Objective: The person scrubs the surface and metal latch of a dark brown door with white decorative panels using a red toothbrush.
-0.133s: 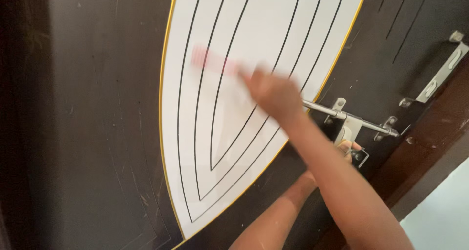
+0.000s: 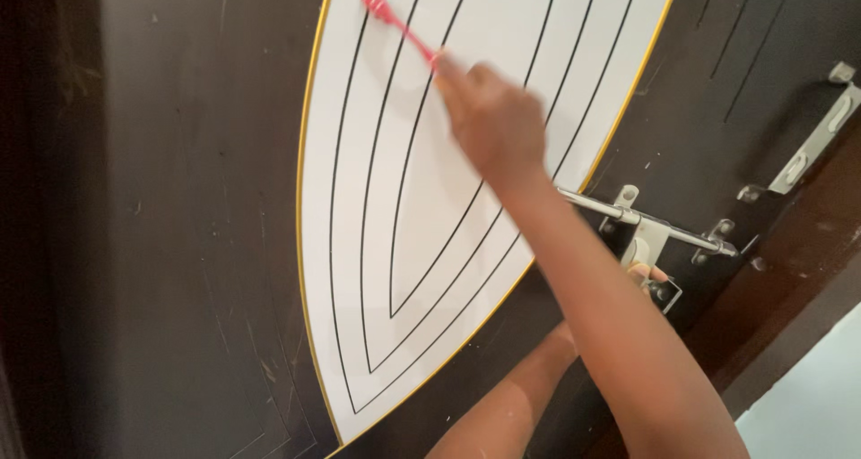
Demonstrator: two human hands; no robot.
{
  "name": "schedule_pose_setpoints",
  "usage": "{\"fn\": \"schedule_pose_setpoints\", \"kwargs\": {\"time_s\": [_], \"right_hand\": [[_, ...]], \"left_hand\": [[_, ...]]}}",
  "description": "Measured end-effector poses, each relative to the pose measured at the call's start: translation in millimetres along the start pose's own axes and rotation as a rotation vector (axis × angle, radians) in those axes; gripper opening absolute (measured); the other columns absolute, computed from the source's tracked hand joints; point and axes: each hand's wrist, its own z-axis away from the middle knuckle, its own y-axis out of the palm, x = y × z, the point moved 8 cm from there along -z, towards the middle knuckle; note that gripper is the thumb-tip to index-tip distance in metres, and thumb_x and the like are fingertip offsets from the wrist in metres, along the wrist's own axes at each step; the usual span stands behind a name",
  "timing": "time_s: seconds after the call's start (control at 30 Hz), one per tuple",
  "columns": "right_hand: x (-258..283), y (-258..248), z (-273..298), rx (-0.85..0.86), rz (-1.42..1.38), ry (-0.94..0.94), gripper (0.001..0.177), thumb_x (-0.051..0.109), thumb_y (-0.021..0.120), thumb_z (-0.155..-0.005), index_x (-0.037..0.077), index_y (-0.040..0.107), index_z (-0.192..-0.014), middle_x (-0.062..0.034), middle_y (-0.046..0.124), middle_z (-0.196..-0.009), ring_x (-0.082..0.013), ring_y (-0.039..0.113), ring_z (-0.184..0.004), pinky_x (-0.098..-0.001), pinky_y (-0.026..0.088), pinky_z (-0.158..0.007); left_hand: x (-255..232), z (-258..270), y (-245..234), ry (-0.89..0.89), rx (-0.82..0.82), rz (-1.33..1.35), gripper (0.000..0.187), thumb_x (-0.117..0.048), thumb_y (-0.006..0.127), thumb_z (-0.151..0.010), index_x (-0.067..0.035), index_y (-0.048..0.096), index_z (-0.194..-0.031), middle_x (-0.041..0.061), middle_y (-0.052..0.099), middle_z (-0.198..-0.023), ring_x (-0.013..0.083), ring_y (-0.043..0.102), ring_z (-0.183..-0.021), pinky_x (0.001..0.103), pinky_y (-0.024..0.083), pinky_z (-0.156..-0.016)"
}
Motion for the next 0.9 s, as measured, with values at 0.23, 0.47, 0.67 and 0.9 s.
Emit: {"fn": "schedule_pose_setpoints", "kwargs": {"time_s": [0.23, 0.47, 0.67, 0.9], "right_hand": [[33.3, 0.2, 44.9, 0.015, 0.010, -0.255, 0.026, 0.014, 0.063, -0.100, 0.018, 0.072, -0.124, -0.0019, 0.052, -0.072, -0.0183, 0.056, -0.053, -0.0335, 0.042, -0.044], [25.3, -8.2, 29.6, 0.068, -0.052, -0.131, 0.020, 0.020, 0.067, -0.101, 0.014, 0.073, -0.120, -0.0026, 0.053, -0.071, -0.0193, 0.055, -0.049, -0.0342, 0.040, -0.041], [3.5, -11.1, 9.1, 0.077, -0.042, -0.034, 0.019, 0.026, 0.067, -0.105, 0.015, 0.071, -0.120, -0.0037, 0.052, -0.068, -0.0214, 0.055, -0.047, -0.0363, 0.041, -0.040], [79.1, -2.6, 95.2, 0.257, -0.101, -0.319, 0.027, 0.014, 0.059, -0.095, 0.013, 0.069, -0.119, -0.0047, 0.054, -0.072, -0.0183, 0.057, -0.049, -0.0352, 0.044, -0.040]], "left_hand": [[-18.7, 7.6, 5.4, 0.037, -0.080, -0.239, 0.041, -0.037, 0.040, -0.115, 0.000, 0.058, -0.121, -0.010, 0.037, -0.067, -0.0006, 0.033, -0.052, 0.019, 0.033, -0.045], [12.6, -11.5, -7.4, 0.014, 0.009, 0.012, 0.039, -0.040, 0.044, -0.115, -0.004, 0.056, -0.126, -0.008, 0.043, -0.069, 0.0016, 0.039, -0.057, 0.020, 0.039, -0.053], [13.7, -11.9, -14.2, -0.044, -0.088, -0.093, 0.035, -0.034, 0.044, -0.114, -0.002, 0.058, -0.124, -0.005, 0.055, -0.077, 0.0023, 0.053, -0.067, 0.021, 0.046, -0.062], [-30.7, 15.8, 9.2, 0.114, -0.188, -0.312, 0.036, -0.029, 0.040, -0.115, -0.001, 0.062, -0.114, -0.008, 0.042, -0.068, 0.0018, 0.037, -0.056, 0.020, 0.033, -0.048]]}}
